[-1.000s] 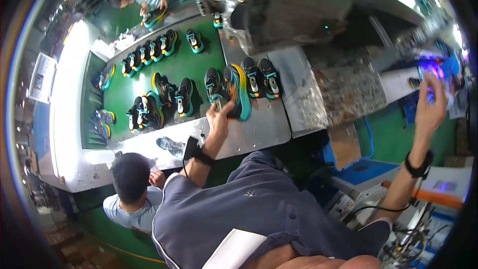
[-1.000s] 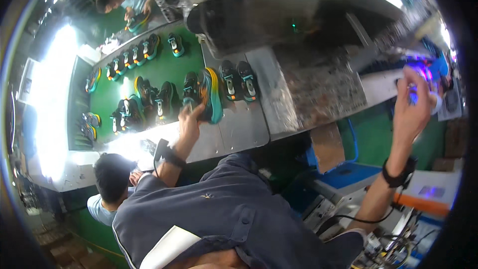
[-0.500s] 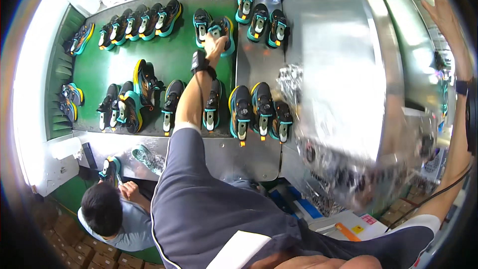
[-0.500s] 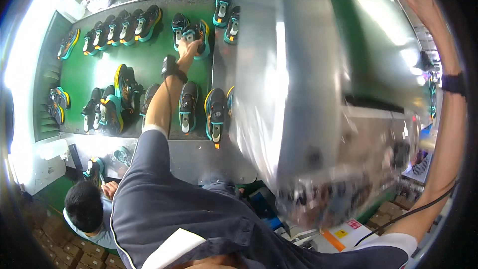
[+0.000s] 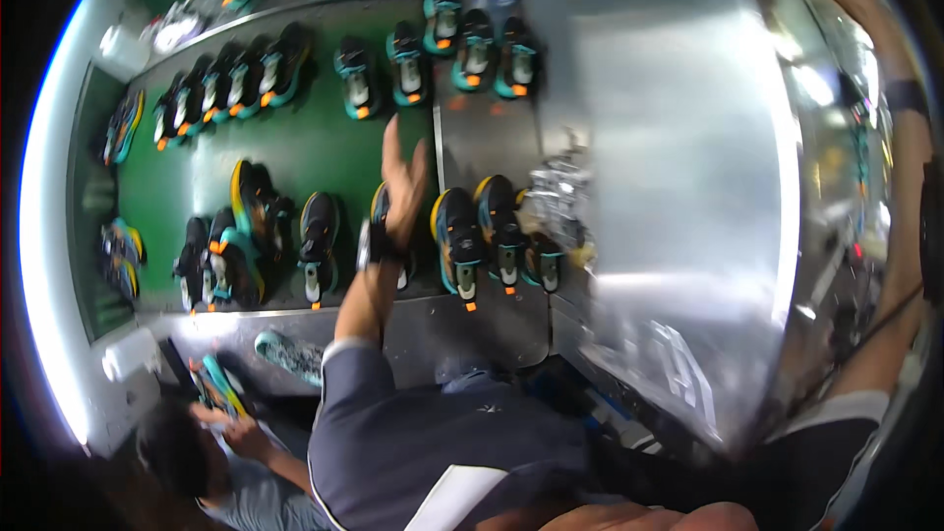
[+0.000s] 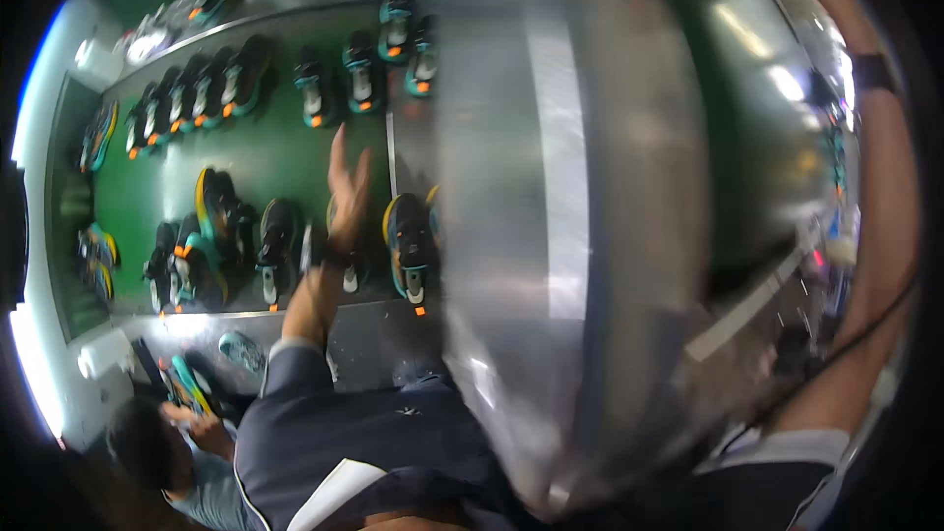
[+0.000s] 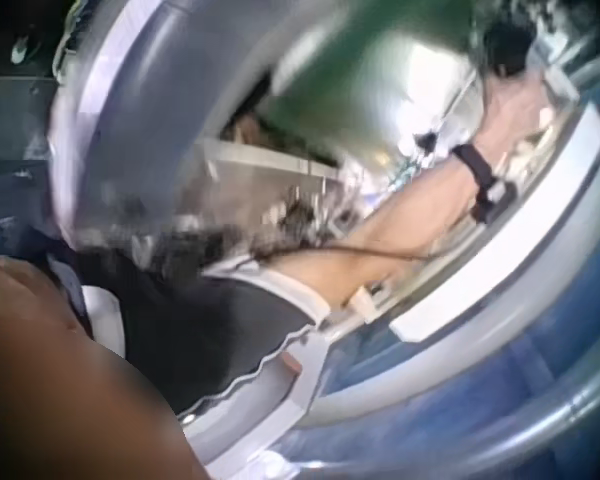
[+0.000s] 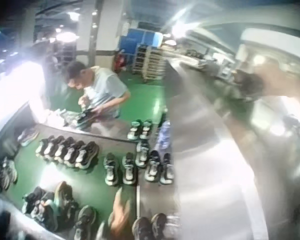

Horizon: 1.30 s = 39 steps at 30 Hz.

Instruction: Operating an industrial machine to shape and process footwear on an assembly line.

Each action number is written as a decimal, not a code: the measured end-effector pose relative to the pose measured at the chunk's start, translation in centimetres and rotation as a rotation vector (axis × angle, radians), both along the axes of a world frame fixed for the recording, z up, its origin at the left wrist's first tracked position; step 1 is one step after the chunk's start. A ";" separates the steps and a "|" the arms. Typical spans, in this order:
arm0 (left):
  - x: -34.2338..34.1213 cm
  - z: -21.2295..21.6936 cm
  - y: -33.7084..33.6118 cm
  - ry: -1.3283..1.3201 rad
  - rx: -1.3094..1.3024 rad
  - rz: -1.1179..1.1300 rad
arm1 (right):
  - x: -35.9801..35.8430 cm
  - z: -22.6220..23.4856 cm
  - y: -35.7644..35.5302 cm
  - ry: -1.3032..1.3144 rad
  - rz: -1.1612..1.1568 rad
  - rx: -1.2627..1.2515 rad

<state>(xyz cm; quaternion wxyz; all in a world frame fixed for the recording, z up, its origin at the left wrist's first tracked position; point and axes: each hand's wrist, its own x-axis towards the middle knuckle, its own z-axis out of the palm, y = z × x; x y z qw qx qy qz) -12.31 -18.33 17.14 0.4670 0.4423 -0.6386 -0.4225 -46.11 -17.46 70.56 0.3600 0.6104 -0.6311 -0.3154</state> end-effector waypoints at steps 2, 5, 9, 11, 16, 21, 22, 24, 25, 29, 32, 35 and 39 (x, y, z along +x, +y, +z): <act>2.1 4.6 6.9 -0.013 0.141 -0.038 | -4.0 -1.6 2.4 -0.181 0.079 -0.128; 3.0 6.8 16.1 0.064 0.110 -0.214 | -4.2 1.1 9.8 -0.261 0.134 -0.289; 3.5 13.9 27.8 0.293 0.675 -0.749 | 0.2 3.9 19.3 -0.367 0.163 -0.353; 2.4 17.0 31.0 0.379 0.749 -1.106 | 3.3 6.6 25.8 -0.615 0.058 -0.301; -2.4 25.3 35.0 0.417 0.587 -1.520 | 13.2 6.3 42.9 -0.489 -0.016 -0.686; -10.0 34.2 43.9 0.891 0.311 -1.548 | 22.9 0.7 59.5 -0.716 -0.261 -0.978; -10.1 35.2 46.0 0.883 0.301 -1.590 | 24.7 -0.2 62.0 -0.697 -0.279 -0.974; -9.2 36.7 51.4 0.739 0.234 -1.727 | 28.8 -3.9 67.4 -0.741 -0.463 -1.155; -8.2 37.3 54.4 0.709 0.219 -1.797 | 30.8 -5.3 69.8 -0.739 -0.601 -1.246; -4.4 34.6 65.4 0.557 0.844 -2.112 | 39.1 -10.7 79.6 -1.166 -0.609 -1.822; 0.2 33.9 72.6 0.299 0.791 -2.275 | 45.7 -16.6 84.8 -0.978 -0.478 -2.071; 4.3 32.9 80.2 0.013 0.742 -2.427 | 50.6 -20.3 89.6 -0.512 -0.720 -2.393; 8.8 31.7 89.3 -0.193 0.501 -2.741 | 58.9 -23.5 96.1 -0.235 -0.723 -2.583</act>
